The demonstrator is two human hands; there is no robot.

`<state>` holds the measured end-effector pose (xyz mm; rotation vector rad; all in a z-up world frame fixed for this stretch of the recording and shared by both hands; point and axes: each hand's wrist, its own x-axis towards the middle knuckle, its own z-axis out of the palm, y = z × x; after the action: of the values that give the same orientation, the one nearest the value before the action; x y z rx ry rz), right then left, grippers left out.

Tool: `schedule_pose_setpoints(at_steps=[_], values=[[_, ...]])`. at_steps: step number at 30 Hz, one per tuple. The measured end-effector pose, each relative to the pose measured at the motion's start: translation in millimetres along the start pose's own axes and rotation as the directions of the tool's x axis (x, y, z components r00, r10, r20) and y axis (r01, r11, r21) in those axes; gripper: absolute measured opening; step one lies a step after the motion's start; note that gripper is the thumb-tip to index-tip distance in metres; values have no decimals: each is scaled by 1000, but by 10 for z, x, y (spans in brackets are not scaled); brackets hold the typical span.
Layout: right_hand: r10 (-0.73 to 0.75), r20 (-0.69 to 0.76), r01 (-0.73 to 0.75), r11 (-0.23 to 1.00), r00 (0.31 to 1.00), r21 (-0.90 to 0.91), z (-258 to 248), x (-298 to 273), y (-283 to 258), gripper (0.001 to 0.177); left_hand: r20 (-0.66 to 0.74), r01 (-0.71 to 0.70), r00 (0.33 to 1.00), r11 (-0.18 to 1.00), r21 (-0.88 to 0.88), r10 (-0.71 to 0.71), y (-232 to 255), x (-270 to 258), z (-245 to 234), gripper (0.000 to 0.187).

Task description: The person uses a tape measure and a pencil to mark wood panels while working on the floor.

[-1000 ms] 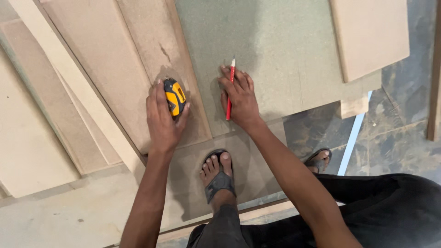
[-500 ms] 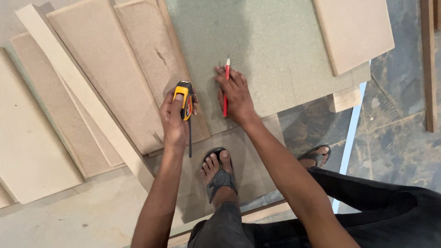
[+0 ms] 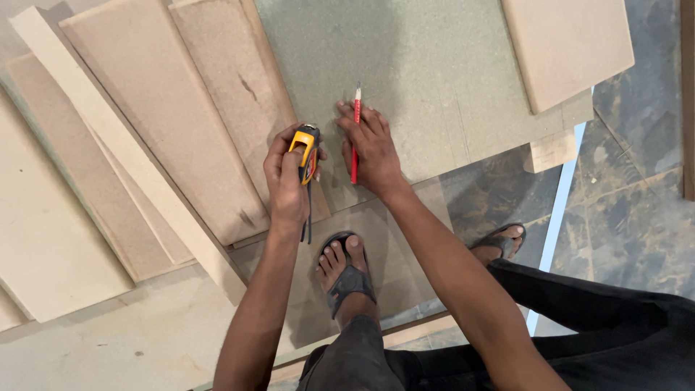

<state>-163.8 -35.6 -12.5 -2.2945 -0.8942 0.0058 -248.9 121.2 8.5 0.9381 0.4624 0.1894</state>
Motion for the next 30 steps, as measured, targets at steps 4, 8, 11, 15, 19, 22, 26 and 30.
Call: schedule_pose_setpoints(at_steps=[4, 8, 11, 15, 19, 22, 26, 30], values=[[-7, -15, 7, 1000, 1000, -8, 0, 8, -10, 41, -20, -7, 1000, 1000, -26, 6, 9, -2, 37, 39], [-17, -12, 17, 1000, 1000, -23, 14, 18, 5, 41, -5, -3, 1000, 997, -72, 2, 62, -36, 31, 40], [-17, -12, 16, 1000, 1000, -22, 21, 10, 5, 41, 10, 4, 1000, 997, -79, -4, 80, -73, 21, 43], [-13, -6, 13, 1000, 1000, -20, 19, 13, -11, 41, 25, 32, 999, 992, -125, -29, 64, -105, -39, 46], [14, -45, -12, 999, 999, 38, 11, 23, -27, 42, 32, 61, 998, 974, -219, -56, -8, -84, -38, 38], [-10, -35, 11, 1000, 999, 29, 41, 33, -17, 40, -51, 153, 985, 978, -138, -162, 18, -91, -18, 34], [-36, -37, 37, 999, 999, 30, 20, 19, -35, 40, -103, 94, 991, 995, 34, -90, 86, -99, 53, 35], [-30, -32, 31, 999, 999, 32, -6, 17, -104, 36, -147, -47, 985, 957, 285, 92, 163, -216, -65, 37]])
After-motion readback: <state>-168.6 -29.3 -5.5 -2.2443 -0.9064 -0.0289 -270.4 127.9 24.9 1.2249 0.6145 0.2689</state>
